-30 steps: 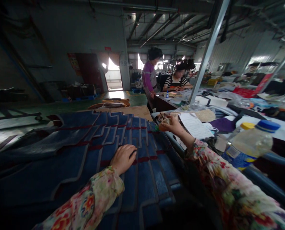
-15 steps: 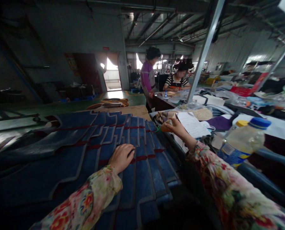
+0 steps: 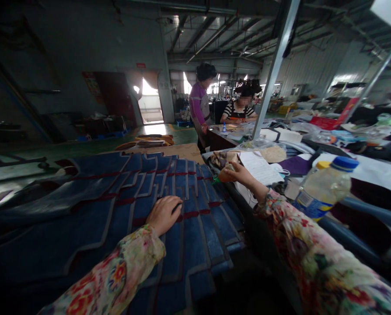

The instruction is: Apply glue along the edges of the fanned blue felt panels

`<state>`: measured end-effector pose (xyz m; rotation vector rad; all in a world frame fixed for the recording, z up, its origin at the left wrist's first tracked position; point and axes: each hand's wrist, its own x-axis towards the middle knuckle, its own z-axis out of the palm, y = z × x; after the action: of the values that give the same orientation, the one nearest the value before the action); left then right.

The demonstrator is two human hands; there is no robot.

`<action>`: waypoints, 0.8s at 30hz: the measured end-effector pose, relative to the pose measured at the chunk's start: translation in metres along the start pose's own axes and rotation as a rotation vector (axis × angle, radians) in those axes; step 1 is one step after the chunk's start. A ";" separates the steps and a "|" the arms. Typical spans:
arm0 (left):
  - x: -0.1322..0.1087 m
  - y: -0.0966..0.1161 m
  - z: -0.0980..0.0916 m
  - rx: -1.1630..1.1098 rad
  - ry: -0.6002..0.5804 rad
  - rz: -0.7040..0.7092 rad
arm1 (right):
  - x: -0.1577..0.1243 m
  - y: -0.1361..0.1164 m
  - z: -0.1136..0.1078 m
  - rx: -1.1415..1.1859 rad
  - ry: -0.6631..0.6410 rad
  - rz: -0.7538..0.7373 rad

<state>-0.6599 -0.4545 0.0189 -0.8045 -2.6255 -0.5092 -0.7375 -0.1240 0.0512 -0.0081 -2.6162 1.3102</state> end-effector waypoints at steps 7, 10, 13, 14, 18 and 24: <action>0.001 -0.001 0.000 0.004 -0.001 0.006 | -0.023 -0.013 -0.014 0.080 -0.107 0.037; 0.001 -0.001 0.001 0.010 -0.003 0.004 | -0.028 -0.011 -0.019 0.095 -0.151 0.092; 0.001 -0.002 0.001 0.019 0.001 0.009 | -0.031 -0.006 -0.025 0.091 -0.179 0.083; 0.001 -0.002 0.001 0.020 0.000 0.012 | -0.031 -0.005 -0.026 0.089 -0.179 0.080; 0.001 -0.001 0.000 0.027 -0.007 0.012 | -0.031 -0.002 -0.027 0.102 -0.146 0.037; 0.001 -0.001 0.001 0.037 0.004 0.015 | -0.020 0.002 -0.008 0.069 -0.026 -0.122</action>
<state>-0.6620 -0.4543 0.0183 -0.8104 -2.6148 -0.4564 -0.7163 -0.1180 0.0505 0.1779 -2.5460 1.3652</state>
